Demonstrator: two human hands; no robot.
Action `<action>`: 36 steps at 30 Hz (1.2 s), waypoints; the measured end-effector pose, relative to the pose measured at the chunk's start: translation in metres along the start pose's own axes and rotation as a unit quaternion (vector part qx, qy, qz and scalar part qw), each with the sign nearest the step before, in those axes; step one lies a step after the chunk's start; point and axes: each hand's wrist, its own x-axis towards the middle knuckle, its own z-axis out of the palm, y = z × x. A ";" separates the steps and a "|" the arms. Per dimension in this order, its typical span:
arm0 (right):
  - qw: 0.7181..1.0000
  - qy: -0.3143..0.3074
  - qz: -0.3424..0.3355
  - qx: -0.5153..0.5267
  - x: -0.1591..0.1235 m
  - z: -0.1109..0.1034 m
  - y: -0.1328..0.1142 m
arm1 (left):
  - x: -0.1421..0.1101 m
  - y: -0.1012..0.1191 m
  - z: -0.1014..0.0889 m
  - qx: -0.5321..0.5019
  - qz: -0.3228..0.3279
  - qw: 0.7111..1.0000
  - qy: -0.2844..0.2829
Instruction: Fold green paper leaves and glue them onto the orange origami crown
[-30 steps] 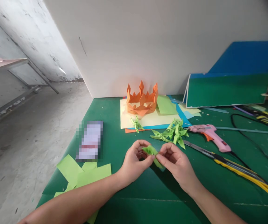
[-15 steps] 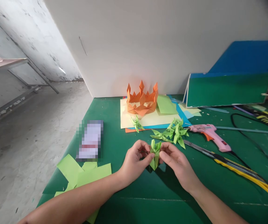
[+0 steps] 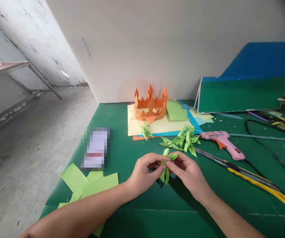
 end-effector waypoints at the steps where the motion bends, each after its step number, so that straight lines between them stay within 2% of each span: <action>1: 1.000 0.001 0.006 0.002 0.000 0.000 0.001 | 0.000 0.001 0.000 0.004 -0.001 1.000 -0.001; 4: 1.000 0.001 0.016 0.011 0.000 -0.001 0.002 | -0.001 0.005 0.001 -0.017 -0.024 1.000 -0.004; 8: 0.999 -0.004 0.018 0.038 0.001 0.000 0.002 | -0.001 0.006 0.002 -0.094 -0.081 0.992 -0.017; 12: 0.998 0.015 -0.036 0.057 0.002 -0.002 0.001 | 0.000 0.002 0.002 -0.120 -0.102 0.988 -0.008; 17: 0.991 0.045 -0.124 -0.026 0.003 -0.007 0.007 | 0.000 0.000 0.001 -0.053 -0.091 0.994 0.003; 20: 0.980 0.042 -0.166 -0.098 0.002 -0.009 0.011 | 0.000 0.000 0.000 -0.052 -0.096 0.994 0.003; 26: 0.968 0.003 -0.191 -0.162 0.004 -0.015 0.012 | 0.000 -0.001 0.000 -0.065 -0.113 0.991 -0.009; 31: 0.938 0.007 -0.245 -0.246 0.006 -0.021 0.009 | 0.001 -0.001 -0.003 -0.082 -0.126 0.989 -0.003; 36: 0.921 0.012 -0.256 -0.293 0.005 -0.022 0.008 | 0.003 0.002 -0.004 -0.100 -0.137 0.985 -0.017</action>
